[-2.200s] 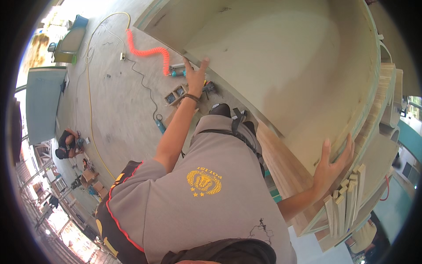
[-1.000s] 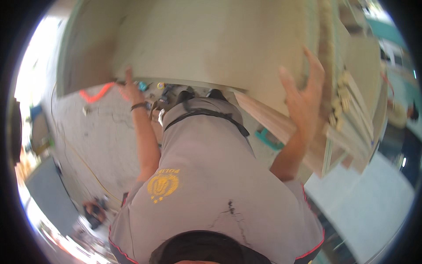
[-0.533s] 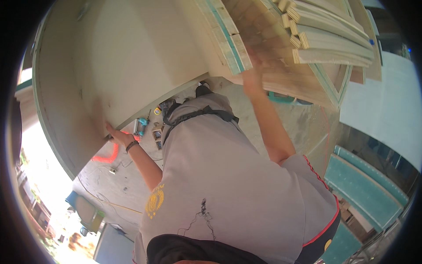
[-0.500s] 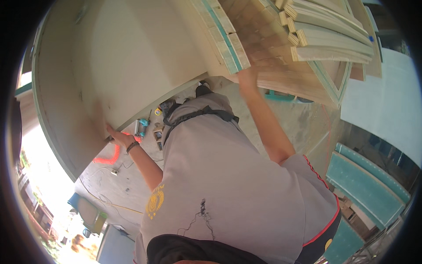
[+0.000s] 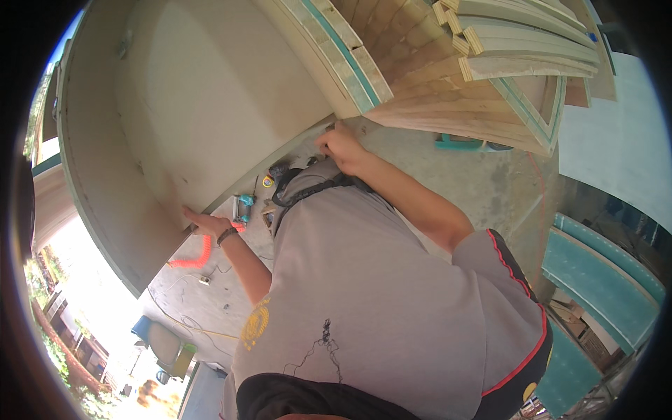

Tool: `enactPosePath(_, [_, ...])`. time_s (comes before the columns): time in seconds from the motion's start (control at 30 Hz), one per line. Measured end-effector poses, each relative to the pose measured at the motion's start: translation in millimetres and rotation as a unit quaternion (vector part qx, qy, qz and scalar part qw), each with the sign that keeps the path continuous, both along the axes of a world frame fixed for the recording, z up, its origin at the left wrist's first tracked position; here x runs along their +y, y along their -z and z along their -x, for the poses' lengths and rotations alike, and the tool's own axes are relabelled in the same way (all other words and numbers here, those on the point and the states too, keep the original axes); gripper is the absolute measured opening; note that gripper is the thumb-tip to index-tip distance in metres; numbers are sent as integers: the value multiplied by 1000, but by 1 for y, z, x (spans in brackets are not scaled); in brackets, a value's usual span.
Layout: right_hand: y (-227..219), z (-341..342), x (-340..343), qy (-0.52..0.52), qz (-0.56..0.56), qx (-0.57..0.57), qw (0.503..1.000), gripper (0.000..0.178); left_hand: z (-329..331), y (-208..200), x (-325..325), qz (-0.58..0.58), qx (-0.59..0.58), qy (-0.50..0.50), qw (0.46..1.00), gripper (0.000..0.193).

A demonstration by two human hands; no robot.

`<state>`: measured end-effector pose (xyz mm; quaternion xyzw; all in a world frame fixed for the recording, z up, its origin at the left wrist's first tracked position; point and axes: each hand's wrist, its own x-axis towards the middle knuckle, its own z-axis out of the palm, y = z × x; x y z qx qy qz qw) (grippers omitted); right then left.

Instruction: The person assembles a wooden cabinet by fitting a curved wooden panel into the frame. They then pick up and arrange several smaller wooden slats inside the cabinet structure.

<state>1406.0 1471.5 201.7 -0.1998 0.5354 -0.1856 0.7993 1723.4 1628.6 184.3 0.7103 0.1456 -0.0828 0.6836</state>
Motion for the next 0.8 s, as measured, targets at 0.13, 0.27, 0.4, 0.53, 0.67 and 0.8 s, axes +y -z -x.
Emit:
enactPosePath(0.13, [-8, -17, 8, -1, 38, 45, 998, 97, 9, -10, -7, -32, -11, -2, 999, 93])
enactPosePath(0.27, [20, -15, 21, -10, 83, 61, 995, 93, 3, 15, -1, 34, -168, 46, 984, 76])
enactPosePath(0.4, [4, 14, 14, -44, 101, 151, 982, 53, -5, 21, 12, 64, -132, 50, 988, 81])
enactPosePath(0.53, [-109, 55, -3, -203, 264, 221, 917, 33, -9, 32, 11, -37, -52, -2, 998, 109])
enactPosePath(0.67, [-223, 99, 4, -80, 422, 375, 822, 33, -1, 18, 8, -72, -31, 7, 997, 115])
enactPosePath(0.8, [-287, 149, -35, 127, 503, 638, 570, 37, -20, 48, 20, -58, -61, 5, 996, 105])
